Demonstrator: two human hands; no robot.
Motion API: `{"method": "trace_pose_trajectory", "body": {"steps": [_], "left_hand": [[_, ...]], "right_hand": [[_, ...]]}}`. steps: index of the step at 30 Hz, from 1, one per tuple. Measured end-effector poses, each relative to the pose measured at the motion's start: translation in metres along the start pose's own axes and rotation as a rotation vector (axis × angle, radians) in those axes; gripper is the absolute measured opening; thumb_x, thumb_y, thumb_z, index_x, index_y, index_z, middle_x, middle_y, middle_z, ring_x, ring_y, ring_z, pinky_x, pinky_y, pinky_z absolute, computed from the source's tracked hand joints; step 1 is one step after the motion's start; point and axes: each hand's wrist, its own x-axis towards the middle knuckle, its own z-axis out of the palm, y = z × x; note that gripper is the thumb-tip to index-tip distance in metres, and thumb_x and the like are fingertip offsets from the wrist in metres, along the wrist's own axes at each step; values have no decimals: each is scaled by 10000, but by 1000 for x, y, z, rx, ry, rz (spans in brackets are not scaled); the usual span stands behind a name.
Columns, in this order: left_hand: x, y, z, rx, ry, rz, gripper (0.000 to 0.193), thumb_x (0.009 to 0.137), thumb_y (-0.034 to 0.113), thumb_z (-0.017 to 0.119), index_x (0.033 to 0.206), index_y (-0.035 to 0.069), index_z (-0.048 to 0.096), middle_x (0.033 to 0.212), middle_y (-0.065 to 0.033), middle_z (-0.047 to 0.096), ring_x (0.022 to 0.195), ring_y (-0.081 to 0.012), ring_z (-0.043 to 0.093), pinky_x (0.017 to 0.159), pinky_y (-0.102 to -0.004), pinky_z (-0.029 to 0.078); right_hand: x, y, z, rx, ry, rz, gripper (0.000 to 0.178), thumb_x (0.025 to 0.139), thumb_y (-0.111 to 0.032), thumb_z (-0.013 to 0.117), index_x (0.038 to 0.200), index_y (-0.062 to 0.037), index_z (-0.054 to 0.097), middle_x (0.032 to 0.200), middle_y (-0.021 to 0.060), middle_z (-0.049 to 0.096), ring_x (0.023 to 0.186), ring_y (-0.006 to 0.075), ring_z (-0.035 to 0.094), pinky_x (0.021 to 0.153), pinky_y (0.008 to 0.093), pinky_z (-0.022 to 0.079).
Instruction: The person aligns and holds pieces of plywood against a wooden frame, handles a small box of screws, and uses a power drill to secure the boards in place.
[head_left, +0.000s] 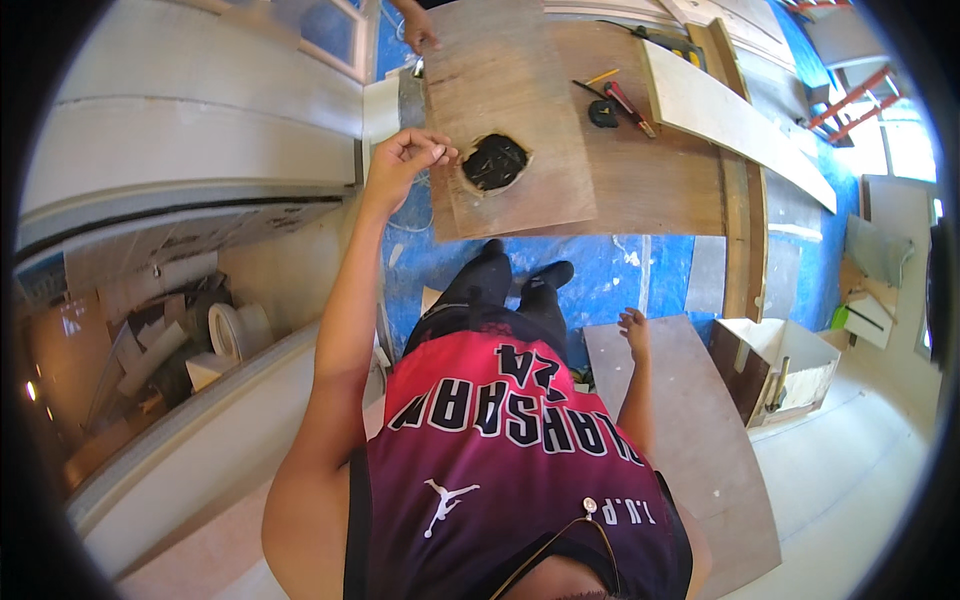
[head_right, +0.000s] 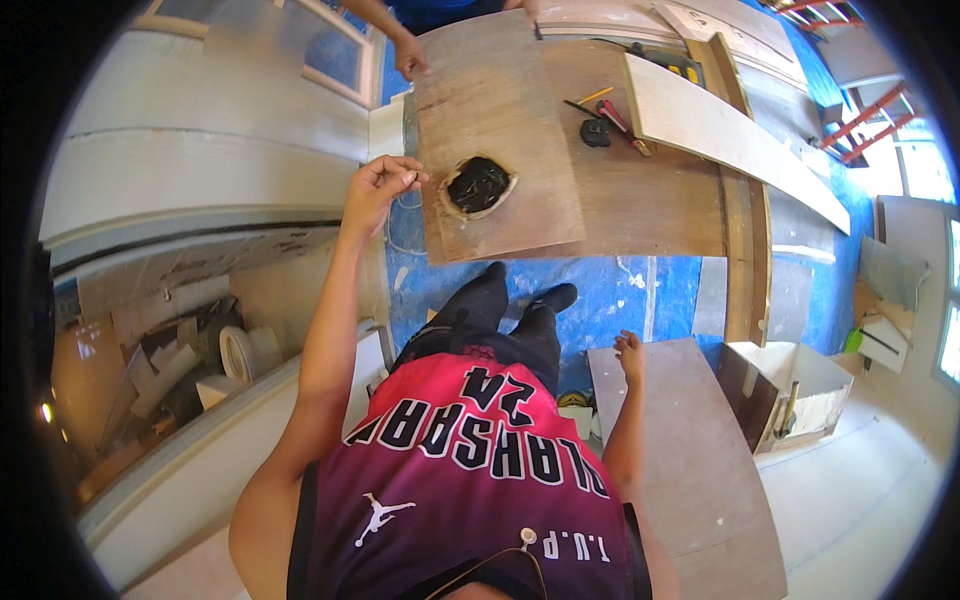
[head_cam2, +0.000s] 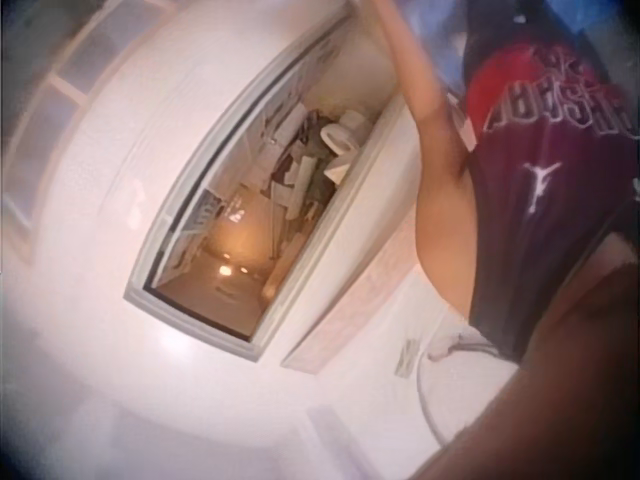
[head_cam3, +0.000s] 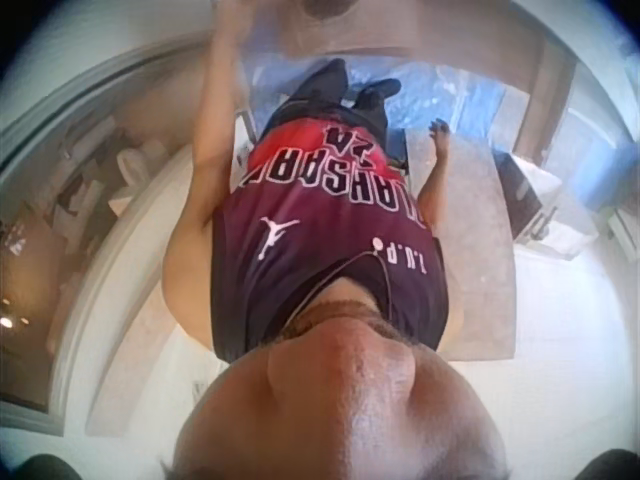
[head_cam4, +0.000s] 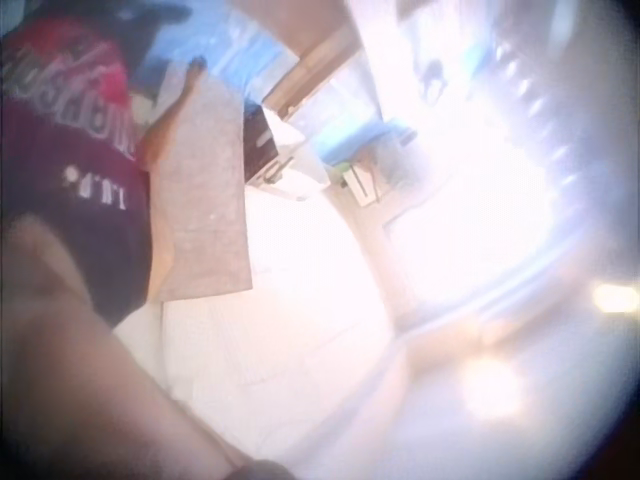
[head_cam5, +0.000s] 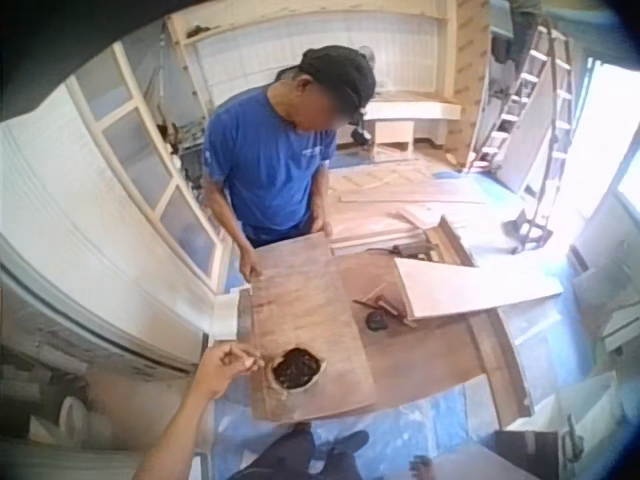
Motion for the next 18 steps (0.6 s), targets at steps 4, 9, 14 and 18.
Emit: {"method": "trace_pose_trajectory", "body": {"steps": [4, 9, 14, 18], "left_hand": [[-4, -20, -7, 126, 145, -3, 131, 972, 90, 764, 965, 4, 665, 931, -98, 753, 886, -162, 742, 759, -273, 568], [5, -35, 39, 848, 98, 49, 188, 918, 154, 785, 1083, 86, 727, 873, -97, 778, 818, -249, 718, 737, -364, 556], [12, -80, 30, 970, 144, 123, 143, 894, 185, 765, 1012, 106, 777, 899, -86, 779, 933, -324, 687, 803, -433, 556], [15, -92, 20, 1054, 125, 163, 161, 877, 229, 785, 1000, 124, 790, 1074, -72, 750, 1115, -314, 630, 919, -456, 516]], "right_hand": [[4, -54, 18, -76, -96, -27, 420, 1025, -211, 586, 1422, -74, 598, 1257, 99, 728, 1053, 204, 704, 857, 376, 553], [-6, -78, 27, -305, -114, -92, 439, 1010, -197, 607, 1434, -87, 594, 1246, 81, 735, 1042, 193, 714, 834, 361, 560], [-33, -102, 16, -315, -86, -37, 452, 994, -172, 609, 1439, -91, 595, 1240, 83, 738, 1028, 185, 722, 832, 352, 566], [-41, -75, 0, -291, 33, 2, 459, 957, -139, 595, 1410, -69, 617, 1147, 79, 744, 973, 180, 719, 793, 342, 567]]}}
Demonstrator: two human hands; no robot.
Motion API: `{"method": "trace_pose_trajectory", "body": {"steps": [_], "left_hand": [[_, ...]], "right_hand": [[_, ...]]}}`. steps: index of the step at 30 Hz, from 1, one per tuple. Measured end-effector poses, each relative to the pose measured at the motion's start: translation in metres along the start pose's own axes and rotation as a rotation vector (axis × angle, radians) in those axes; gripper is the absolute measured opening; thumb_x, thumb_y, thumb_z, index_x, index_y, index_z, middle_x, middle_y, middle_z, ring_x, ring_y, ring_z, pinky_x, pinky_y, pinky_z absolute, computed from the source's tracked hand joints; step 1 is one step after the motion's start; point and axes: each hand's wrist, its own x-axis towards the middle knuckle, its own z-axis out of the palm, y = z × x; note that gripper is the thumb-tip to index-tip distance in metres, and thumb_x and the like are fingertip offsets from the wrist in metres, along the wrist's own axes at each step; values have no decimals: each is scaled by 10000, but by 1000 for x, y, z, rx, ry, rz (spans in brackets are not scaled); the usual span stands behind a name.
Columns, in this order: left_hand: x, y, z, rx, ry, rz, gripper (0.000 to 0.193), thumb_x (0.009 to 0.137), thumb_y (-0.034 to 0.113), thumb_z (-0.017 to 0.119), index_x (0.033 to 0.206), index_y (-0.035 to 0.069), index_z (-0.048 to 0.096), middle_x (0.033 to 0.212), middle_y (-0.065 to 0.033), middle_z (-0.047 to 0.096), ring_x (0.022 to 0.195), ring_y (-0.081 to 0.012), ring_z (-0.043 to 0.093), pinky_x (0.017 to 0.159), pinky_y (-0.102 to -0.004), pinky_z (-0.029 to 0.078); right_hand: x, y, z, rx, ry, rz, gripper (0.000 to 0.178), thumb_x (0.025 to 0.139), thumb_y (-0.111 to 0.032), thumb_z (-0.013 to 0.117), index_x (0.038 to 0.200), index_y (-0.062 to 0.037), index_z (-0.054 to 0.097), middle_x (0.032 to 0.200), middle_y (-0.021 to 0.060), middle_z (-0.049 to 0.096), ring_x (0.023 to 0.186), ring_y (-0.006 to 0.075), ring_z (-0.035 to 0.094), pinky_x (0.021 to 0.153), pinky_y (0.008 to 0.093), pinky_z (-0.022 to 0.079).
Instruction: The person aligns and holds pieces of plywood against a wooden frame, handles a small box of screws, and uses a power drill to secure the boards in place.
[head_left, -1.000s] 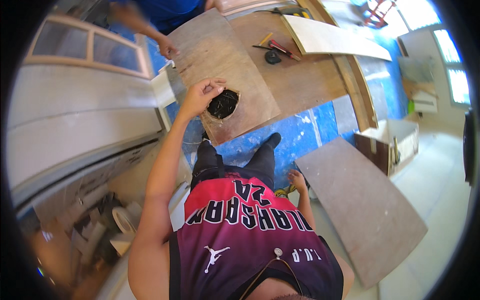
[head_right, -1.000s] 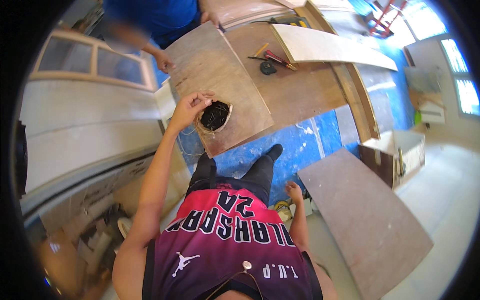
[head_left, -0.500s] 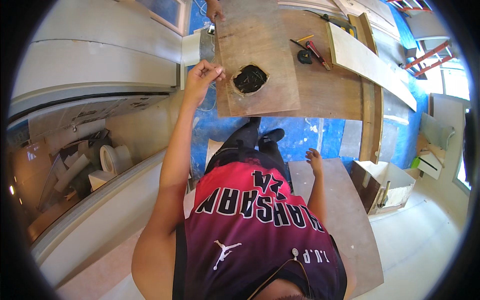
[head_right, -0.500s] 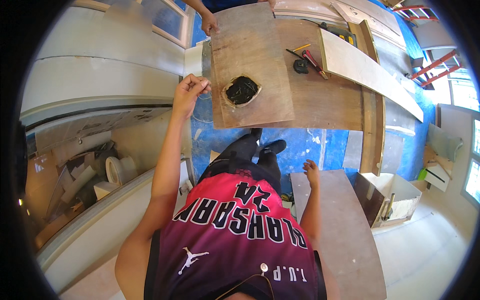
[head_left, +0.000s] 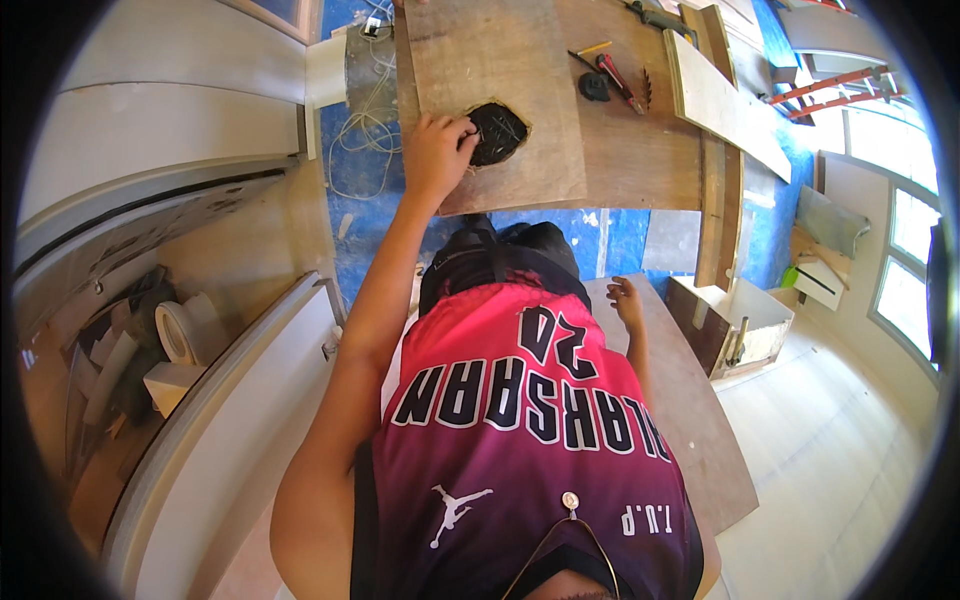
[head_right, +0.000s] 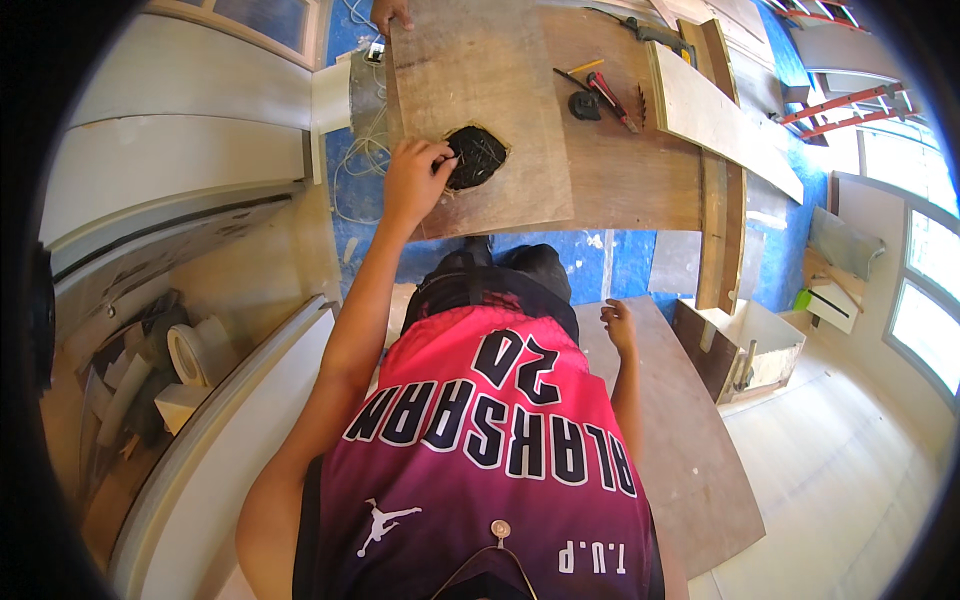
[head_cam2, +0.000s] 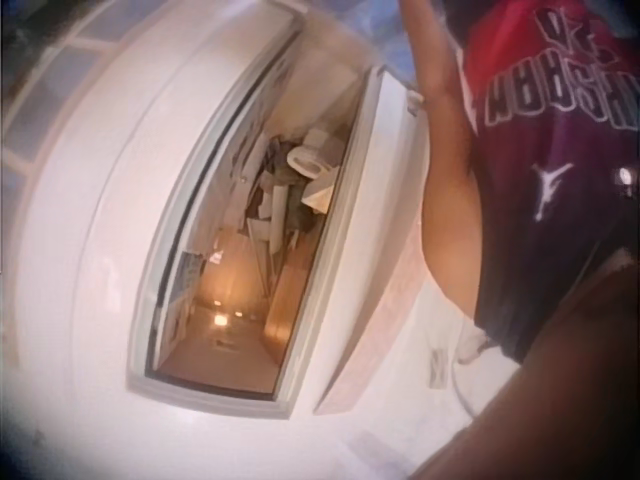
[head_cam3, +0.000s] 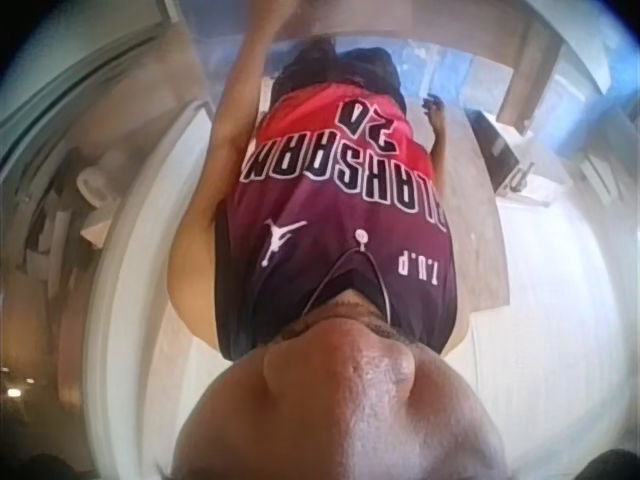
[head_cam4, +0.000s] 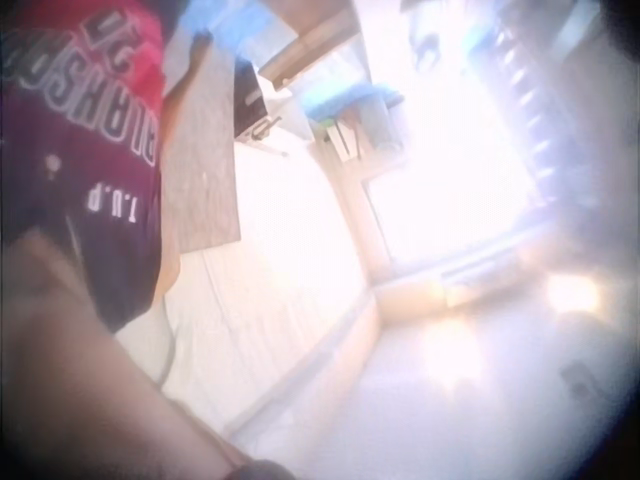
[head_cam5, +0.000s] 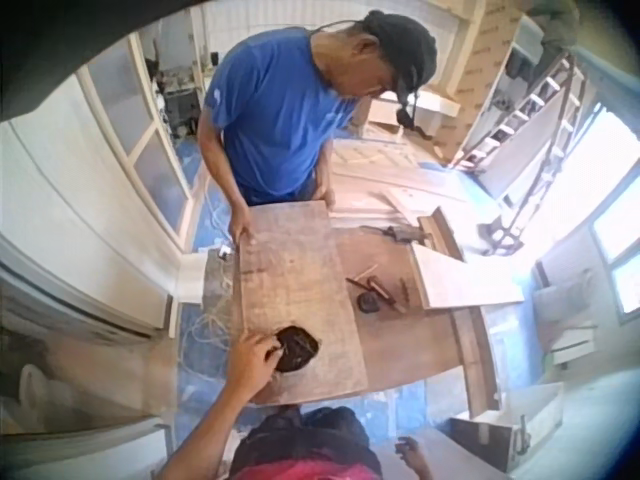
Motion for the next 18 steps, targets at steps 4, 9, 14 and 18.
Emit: {"method": "trace_pose_trajectory", "body": {"steps": [4, 9, 14, 18], "left_hand": [[-3, 23, 20, 185, -70, 125, 247, 829, 353, 847, 1010, 189, 812, 1458, -22, 529, 1322, -360, 465, 1072, -555, 394], [4, 21, 18, 281, -80, 108, 257, 814, 351, 857, 1015, 195, 817, 1451, -38, 537, 1312, -397, 465, 1073, -543, 400], [13, -29, 40, 16, -57, 226, 362, 799, 359, 880, 1083, 154, 787, 1482, -146, 482, 1358, -457, 415, 1159, -539, 356], [-3, 20, 24, 83, -95, 215, 910, 609, 509, 986, 1368, 165, 622, 1548, -310, 327, 1415, -516, 388, 1202, -569, 327]], "right_hand": [[-10, 22, 8, 26, -4, 18, 462, 936, -130, 593, 1390, -62, 634, 1092, 75, 753, 943, 175, 723, 746, 331, 568], [-17, 30, 27, 37, -16, 15, 435, 972, -159, 572, 1395, -77, 631, 1145, 94, 755, 974, 193, 724, 774, 353, 569], [-17, 48, 56, 150, 26, 8, 434, 1023, -200, 571, 1439, -79, 599, 1204, 102, 737, 1027, 212, 714, 858, 375, 566], [-23, 30, 83, 368, 110, -34, 422, 995, -164, 628, 1395, -32, 633, 1136, 123, 766, 959, 189, 711, 769, 324, 548]]}}
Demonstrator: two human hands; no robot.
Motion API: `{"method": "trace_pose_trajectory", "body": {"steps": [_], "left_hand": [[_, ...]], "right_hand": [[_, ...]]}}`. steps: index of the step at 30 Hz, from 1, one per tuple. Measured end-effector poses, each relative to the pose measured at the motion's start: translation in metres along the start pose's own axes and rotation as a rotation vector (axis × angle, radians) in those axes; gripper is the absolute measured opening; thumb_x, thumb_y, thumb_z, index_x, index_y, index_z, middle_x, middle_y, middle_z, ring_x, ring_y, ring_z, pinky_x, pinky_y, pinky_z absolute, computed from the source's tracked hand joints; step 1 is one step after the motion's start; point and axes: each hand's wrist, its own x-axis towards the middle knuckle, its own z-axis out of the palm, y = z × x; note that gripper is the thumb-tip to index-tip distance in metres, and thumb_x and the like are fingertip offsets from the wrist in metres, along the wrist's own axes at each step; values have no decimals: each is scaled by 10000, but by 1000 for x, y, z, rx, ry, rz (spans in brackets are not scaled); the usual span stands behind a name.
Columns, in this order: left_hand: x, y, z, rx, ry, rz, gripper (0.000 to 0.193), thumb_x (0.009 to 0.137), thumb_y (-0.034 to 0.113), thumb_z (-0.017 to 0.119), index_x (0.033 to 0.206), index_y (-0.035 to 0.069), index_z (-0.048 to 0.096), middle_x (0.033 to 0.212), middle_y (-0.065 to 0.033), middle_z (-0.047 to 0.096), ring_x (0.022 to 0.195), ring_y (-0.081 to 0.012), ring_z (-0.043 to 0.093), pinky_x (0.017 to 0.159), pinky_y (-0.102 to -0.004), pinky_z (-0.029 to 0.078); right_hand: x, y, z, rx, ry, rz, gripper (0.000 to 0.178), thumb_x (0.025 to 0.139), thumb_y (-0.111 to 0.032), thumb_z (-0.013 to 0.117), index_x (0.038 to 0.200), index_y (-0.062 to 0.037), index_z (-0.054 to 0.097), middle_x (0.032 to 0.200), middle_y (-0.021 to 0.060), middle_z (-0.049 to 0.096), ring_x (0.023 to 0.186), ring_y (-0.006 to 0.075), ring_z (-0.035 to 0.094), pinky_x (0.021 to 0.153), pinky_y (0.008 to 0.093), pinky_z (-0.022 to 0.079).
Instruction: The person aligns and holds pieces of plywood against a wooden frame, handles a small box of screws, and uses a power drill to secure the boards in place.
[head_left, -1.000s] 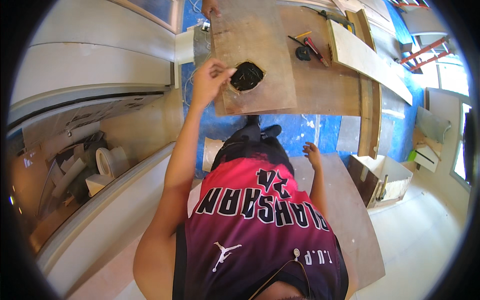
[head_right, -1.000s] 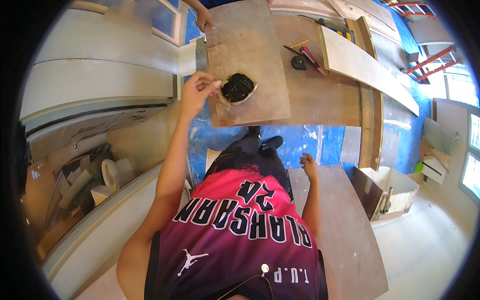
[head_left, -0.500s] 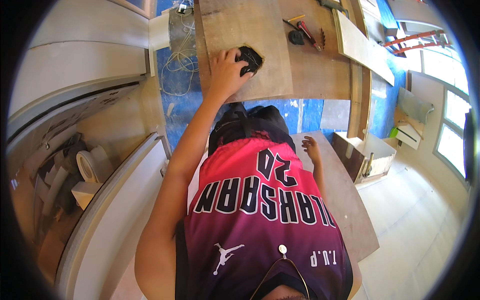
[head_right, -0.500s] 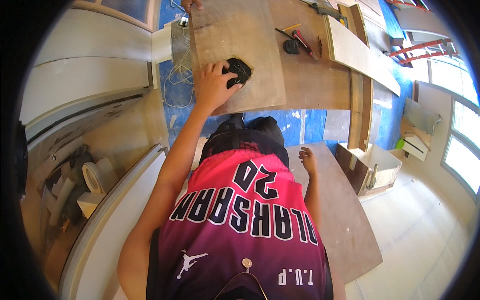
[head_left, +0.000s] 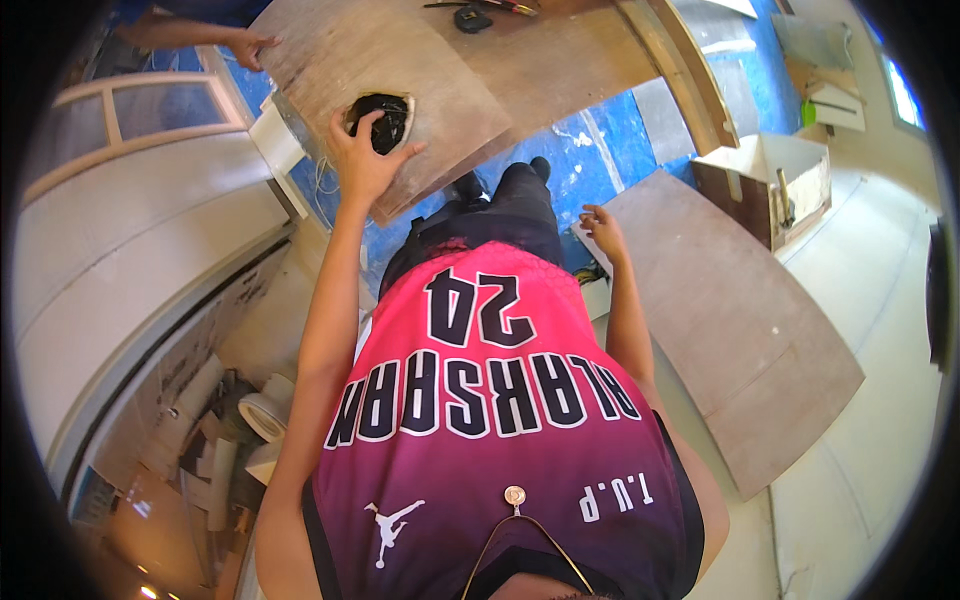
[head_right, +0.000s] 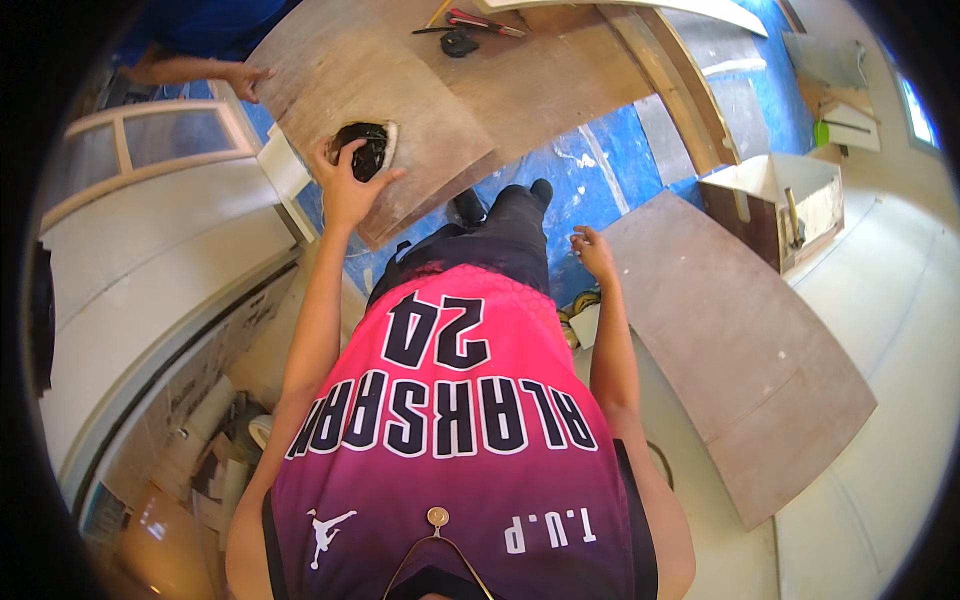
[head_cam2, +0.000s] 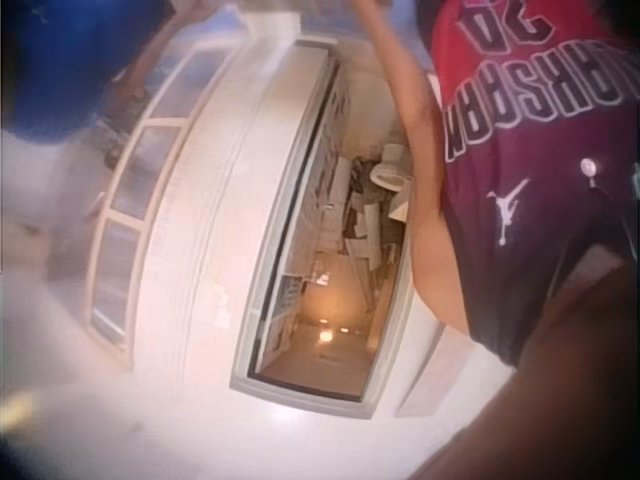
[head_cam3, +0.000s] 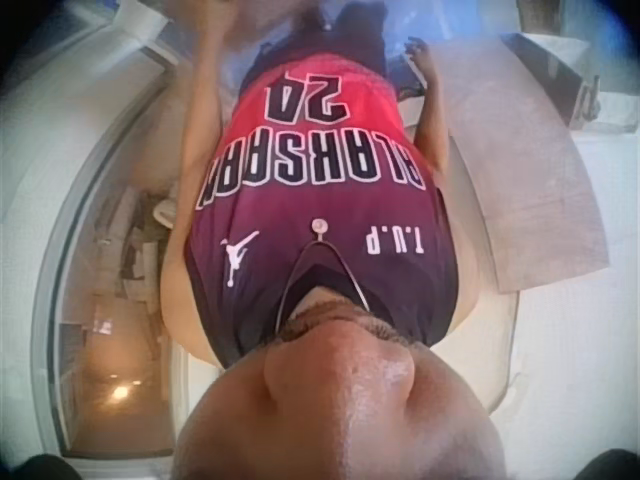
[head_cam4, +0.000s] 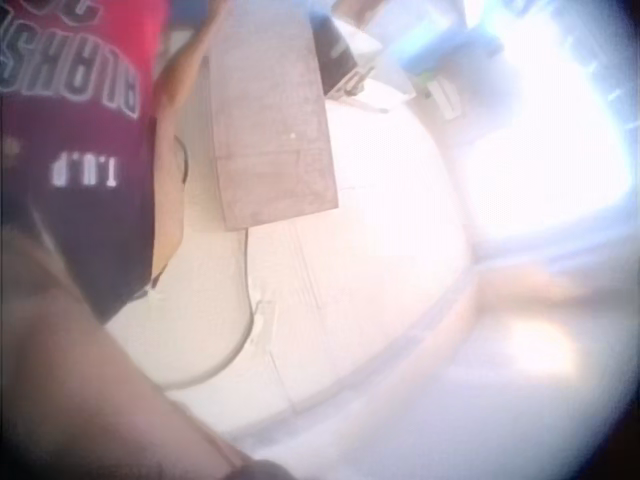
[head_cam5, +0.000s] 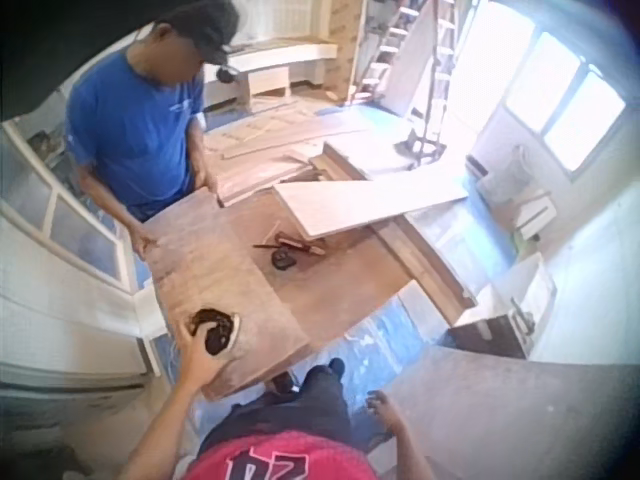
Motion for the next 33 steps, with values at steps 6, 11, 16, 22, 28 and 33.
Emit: {"method": "trace_pose_trajectory", "body": {"steps": [6, 11, 16, 22, 28, 33], "left_hand": [[14, 11, 5, -36, -8, -173, 1056, 600, 356, 999, 1487, 107, 484, 1514, -303, 466, 1349, -457, 530, 1125, -481, 457], [7, 22, -9, -25, 95, -236, 1033, 614, 290, 975, 1499, 97, 478, 1340, -247, 643, 1244, -399, 626, 1068, -461, 501], [-13, 29, -43, 77, 115, -161, 1044, 624, 265, 972, 1517, 86, 461, 1345, -215, 642, 1215, -385, 641, 1055, -450, 510], [-36, 31, -115, 83, 271, 31, 998, 616, 250, 971, 1490, 152, 501, 1232, -148, 661, 1117, -351, 664, 947, -449, 561], [-63, -38, -182, 10, 427, 80, 982, 599, 184, 954, 1475, 204, 511, 1242, -85, 681, 1056, -325, 674, 863, -441, 590], [-89, -133, -233, -58, 455, 69, 983, 594, 199, 964, 1466, 174, 512, 1282, -88, 685, 1047, -338, 671, 860, -435, 582]], "right_hand": [[13, 27, 14, -70, -73, -44, 398, 1028, -181, 616, 1404, -51, 631, 1182, 75, 743, 1012, 179, 707, 832, 342, 557], [7, 24, 16, 6, -103, -29, 397, 1021, -212, 672, 1377, -38, 646, 1171, 95, 759, 959, 168, 698, 779, 330, 549], [0, -47, 13, 84, -304, -115, 352, 1056, -229, 653, 1362, -55, 657, 1230, 72, 737, 1038, 151, 676, 856, 320, 534], [-31, -229, 89, 12, -403, -468, 332, 1075, -195, 629, 1354, -16, 612, 1249, 76, 721, 1129, 180, 660, 943, 351, 522], [-107, -367, 261, 435, -556, -600, 635, 1051, -142, 653, 1587, -64, 323, 1470, 155, 561, 1344, 241, 555, 1086, 402, 477], [-149, -378, 449, 540, -636, -560, 816, 1001, -94, 705, 1647, -77, 207, 1508, 143, 504, 1388, 245, 505, 1152, 406, 430]]}}
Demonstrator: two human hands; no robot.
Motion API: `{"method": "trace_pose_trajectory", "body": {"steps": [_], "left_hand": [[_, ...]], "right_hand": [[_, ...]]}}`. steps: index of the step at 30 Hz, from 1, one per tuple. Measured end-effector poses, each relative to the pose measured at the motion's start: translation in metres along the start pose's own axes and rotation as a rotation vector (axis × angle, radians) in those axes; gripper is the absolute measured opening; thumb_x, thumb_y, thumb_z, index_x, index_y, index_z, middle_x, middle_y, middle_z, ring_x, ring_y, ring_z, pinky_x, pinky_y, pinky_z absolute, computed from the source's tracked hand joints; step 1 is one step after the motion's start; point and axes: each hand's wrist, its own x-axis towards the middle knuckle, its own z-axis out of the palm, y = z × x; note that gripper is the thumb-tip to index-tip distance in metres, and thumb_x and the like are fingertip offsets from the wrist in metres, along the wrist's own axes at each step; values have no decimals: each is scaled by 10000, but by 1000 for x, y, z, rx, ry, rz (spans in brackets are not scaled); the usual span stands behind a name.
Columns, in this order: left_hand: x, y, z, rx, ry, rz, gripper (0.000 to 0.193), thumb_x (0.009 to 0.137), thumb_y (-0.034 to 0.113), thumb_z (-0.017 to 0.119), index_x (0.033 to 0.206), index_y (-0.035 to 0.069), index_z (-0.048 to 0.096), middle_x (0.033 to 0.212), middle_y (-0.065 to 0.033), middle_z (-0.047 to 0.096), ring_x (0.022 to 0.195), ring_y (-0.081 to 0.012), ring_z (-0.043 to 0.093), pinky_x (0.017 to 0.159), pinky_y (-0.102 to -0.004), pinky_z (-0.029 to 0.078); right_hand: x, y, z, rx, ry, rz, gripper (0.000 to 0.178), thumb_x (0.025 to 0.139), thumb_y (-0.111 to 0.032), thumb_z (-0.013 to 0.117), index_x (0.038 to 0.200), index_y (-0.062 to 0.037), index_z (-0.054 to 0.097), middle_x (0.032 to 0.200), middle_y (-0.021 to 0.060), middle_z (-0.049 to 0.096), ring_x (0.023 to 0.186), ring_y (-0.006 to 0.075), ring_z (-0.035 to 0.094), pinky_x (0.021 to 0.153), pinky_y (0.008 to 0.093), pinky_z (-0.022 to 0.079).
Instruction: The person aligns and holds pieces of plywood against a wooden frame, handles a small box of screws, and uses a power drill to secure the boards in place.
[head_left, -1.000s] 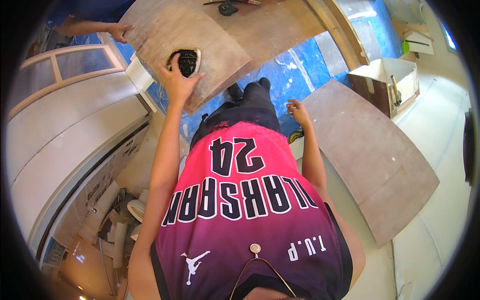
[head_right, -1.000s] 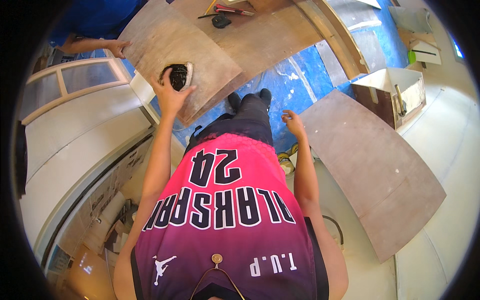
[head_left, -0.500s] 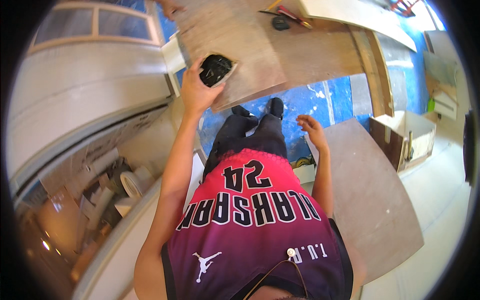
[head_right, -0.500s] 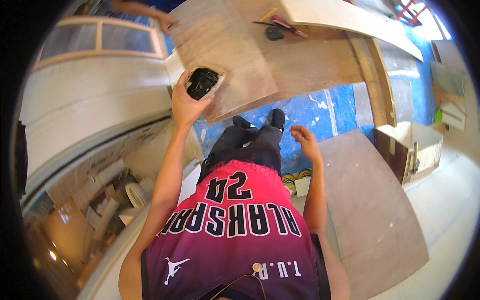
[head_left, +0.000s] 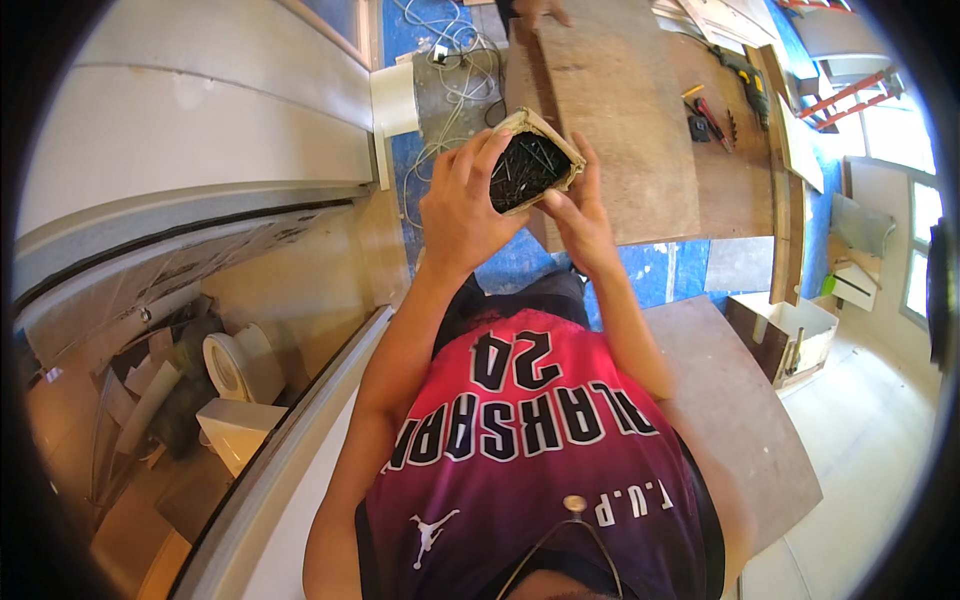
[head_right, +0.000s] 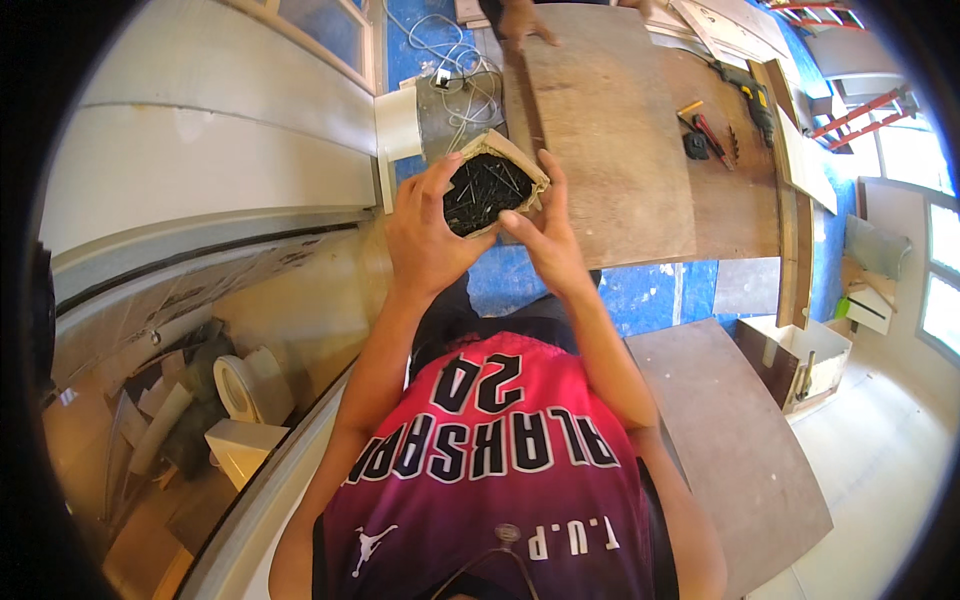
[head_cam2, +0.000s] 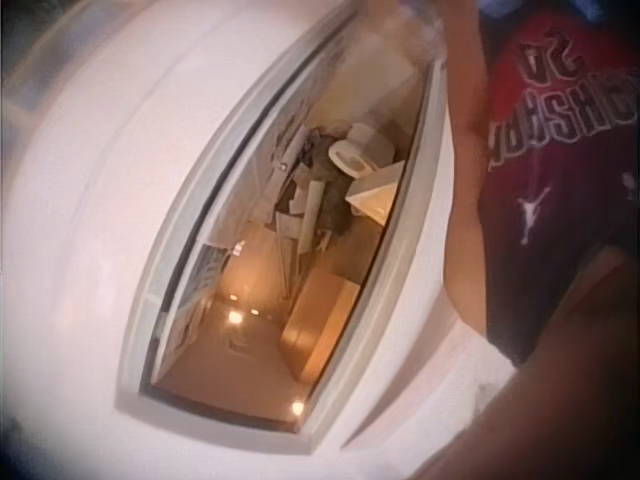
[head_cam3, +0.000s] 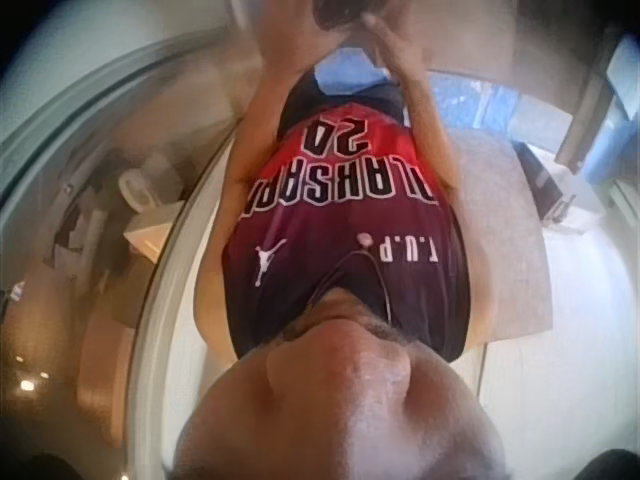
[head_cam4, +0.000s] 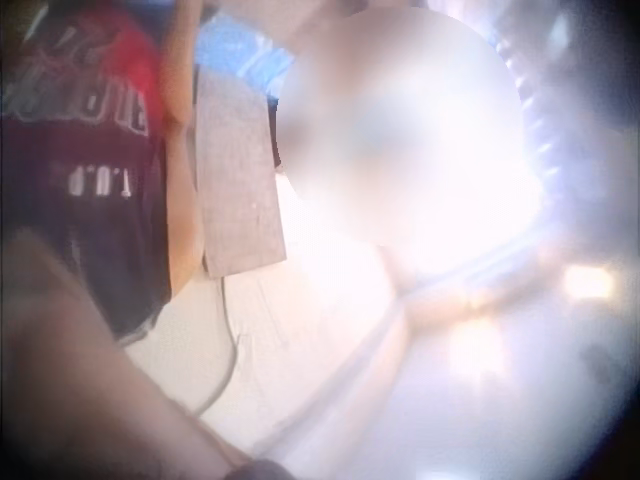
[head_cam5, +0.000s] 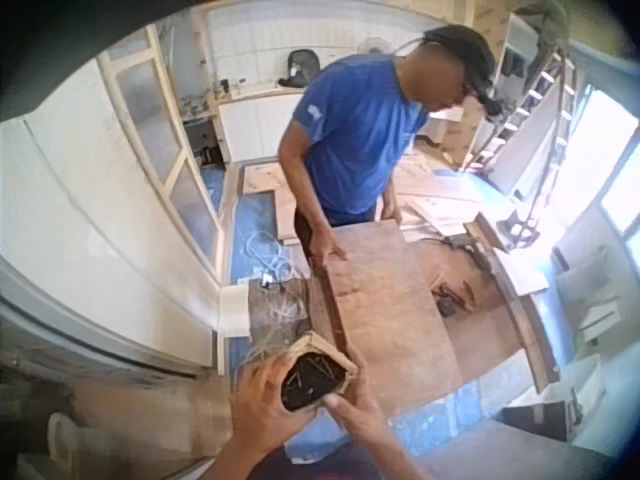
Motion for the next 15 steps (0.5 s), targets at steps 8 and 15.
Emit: {"method": "trace_pose_trajectory", "body": {"steps": [8, 15], "left_hand": [[22, -79, -137, -145, -301, -299, 1118, 633, 297, 993, 1579, 165, 412, 1416, -162, 608, 1184, -381, 619, 1010, -473, 530], [20, -161, -149, -1194, -408, -687, 872, 909, 246, 813, 1629, 61, 356, 1435, -135, 604, 1235, -216, 621, 968, -356, 546]], "right_hand": [[46, 53, 128, 65, -6, 92, 739, 948, 31, 640, 1620, -43, 339, 1516, 106, 523, 1374, 198, 522, 1148, 350, 427], [50, 40, 163, 84, -69, 108, 793, 918, 26, 629, 1645, -80, 331, 1566, 100, 489, 1393, 191, 512, 1151, 352, 429]]}}
